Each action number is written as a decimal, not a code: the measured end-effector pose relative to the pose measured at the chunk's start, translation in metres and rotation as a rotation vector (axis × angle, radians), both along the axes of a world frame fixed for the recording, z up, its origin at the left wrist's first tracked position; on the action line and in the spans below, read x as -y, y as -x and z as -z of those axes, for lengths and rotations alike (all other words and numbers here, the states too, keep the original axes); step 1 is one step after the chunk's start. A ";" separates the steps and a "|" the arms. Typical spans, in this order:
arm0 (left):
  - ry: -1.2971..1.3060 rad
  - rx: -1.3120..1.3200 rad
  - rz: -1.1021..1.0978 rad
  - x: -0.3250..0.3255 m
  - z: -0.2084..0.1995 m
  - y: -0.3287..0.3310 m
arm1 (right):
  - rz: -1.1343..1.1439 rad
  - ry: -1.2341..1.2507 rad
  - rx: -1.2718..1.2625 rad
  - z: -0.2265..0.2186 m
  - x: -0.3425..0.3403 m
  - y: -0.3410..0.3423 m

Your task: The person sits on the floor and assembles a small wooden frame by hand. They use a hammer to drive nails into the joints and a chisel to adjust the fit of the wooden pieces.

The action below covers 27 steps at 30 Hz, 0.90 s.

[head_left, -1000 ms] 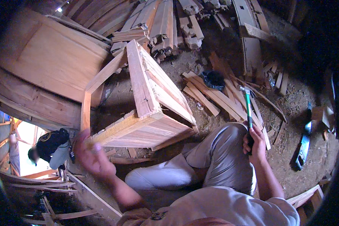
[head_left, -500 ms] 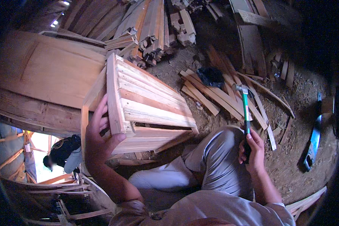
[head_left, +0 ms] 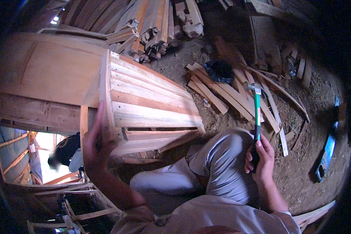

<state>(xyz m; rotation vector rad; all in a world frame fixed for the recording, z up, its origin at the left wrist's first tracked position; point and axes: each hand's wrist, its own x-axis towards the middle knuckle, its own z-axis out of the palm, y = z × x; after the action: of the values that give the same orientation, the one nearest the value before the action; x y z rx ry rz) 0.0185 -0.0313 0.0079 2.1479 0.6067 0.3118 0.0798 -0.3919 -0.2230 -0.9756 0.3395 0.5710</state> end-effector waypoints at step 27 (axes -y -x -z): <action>-0.415 0.148 0.372 -0.028 0.009 0.017 | 0.087 0.203 0.190 0.008 -0.010 0.015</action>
<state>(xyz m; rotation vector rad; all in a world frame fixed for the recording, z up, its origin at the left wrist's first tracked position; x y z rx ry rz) 0.0016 -0.0034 -0.0009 2.5475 0.0487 0.4120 0.0648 -0.3815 -0.2314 -1.1950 0.2718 0.3661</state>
